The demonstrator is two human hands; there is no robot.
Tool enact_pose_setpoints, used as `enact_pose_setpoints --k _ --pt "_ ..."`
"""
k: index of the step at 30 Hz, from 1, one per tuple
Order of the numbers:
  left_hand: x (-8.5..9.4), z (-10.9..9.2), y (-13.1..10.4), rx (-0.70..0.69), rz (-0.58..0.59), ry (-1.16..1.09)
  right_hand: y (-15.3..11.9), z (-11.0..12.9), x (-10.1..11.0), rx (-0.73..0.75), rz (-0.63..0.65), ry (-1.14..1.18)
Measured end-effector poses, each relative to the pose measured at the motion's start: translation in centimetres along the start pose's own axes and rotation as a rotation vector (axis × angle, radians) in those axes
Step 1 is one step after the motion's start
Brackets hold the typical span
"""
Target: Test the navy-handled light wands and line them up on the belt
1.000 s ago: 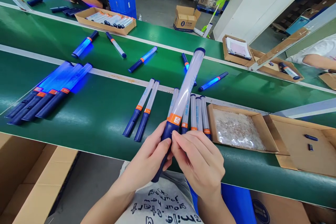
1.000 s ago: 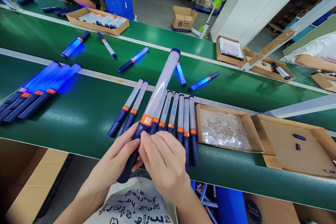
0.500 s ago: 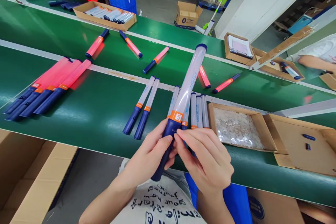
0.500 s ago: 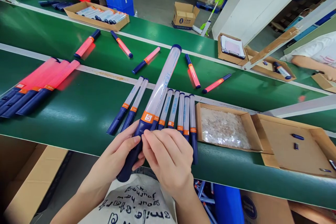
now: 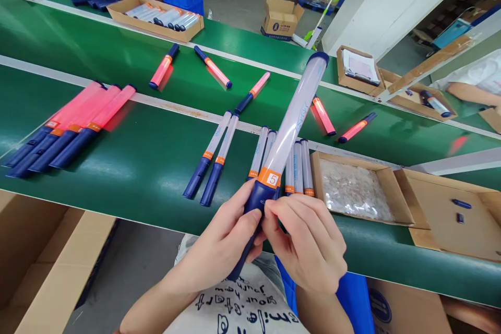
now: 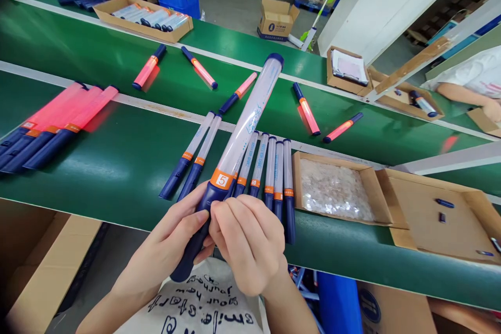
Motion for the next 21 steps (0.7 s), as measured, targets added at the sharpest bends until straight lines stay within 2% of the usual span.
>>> enact_pose_setpoints --k 6,21 --pt "-0.2 0.0 -0.4 -0.014 -0.021 0.001 -0.3 0.0 -0.3 0.030 -0.037 -0.009" --pt "0.5 0.1 0.6 -0.031 0.102 0.091 -0.4 -1.0 -0.8 0.001 -0.042 0.020"
Point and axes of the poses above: each hand's wrist, its own y-axis towards the middle knuckle, its own x-axis out of the back of the hand, z = x × y, the point moved 3 cm from there along y, towards the middle knuckle, and after that the axes turned 15 degrees about y, right-handed, at the moved point
